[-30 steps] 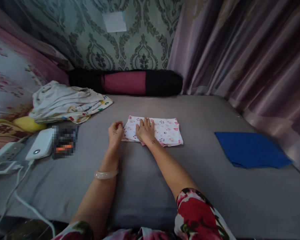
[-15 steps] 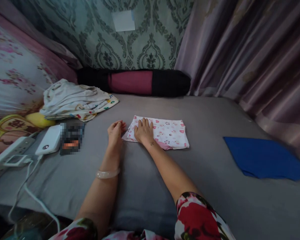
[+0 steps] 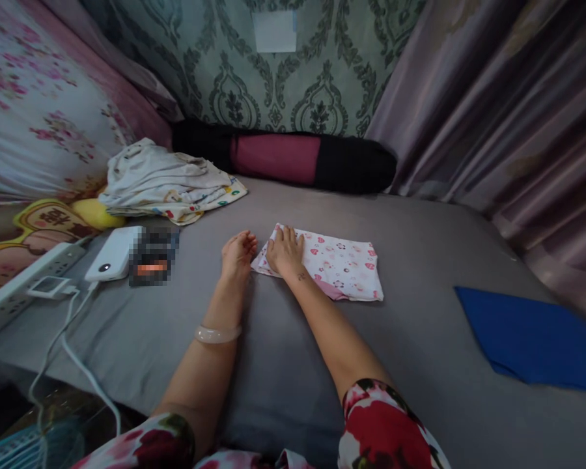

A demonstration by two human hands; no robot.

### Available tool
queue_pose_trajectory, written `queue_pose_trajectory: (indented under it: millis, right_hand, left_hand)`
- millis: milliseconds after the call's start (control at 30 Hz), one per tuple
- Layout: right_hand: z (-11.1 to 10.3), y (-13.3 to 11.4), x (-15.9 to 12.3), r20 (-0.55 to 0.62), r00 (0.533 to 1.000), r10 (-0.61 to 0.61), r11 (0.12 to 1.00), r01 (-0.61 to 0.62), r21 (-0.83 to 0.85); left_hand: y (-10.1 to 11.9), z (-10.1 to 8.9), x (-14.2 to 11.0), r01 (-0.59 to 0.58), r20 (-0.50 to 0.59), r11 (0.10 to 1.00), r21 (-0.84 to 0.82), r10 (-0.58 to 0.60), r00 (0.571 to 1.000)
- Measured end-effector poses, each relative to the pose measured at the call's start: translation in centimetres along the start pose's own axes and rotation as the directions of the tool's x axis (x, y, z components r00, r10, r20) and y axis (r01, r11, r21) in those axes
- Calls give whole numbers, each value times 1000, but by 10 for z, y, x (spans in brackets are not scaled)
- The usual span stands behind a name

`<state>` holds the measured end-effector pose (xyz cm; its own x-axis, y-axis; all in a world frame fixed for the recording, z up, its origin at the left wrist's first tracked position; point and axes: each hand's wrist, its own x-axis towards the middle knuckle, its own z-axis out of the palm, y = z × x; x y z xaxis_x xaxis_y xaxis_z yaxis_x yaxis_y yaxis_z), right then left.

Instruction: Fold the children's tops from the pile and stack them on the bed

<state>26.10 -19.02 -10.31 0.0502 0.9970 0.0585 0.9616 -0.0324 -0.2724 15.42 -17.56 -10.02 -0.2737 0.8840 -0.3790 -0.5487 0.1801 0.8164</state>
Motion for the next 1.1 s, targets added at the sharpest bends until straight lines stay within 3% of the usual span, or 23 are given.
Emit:
queue_pose_trajectory:
  millis: [400,533,700,867,1100]
  right_hand:
    - [13,-8,10,-5,998,-62,998,62,-28]
    - [4,-6,5,27,997,-78,997,78,4]
    - [-5,-4,-19,-25,994,-105,995,105,-3]
    - [3,-9,-35,19,994,-106,994,106,-15]
    - [8,-12,-31,12,996,-87,996,88,-33]
  left_hand:
    - [4,-1,4,71,-15,995,-70,-72,997]
    - [3,-1,5,28,20,996,-88,-26,999]
    - [2,2,1,-36,100,986,-160,53,994]
    - [3,0,0,-66,130,983,-172,89,987]
    - [6,-7,8,-49,118,967,-248,80,990]
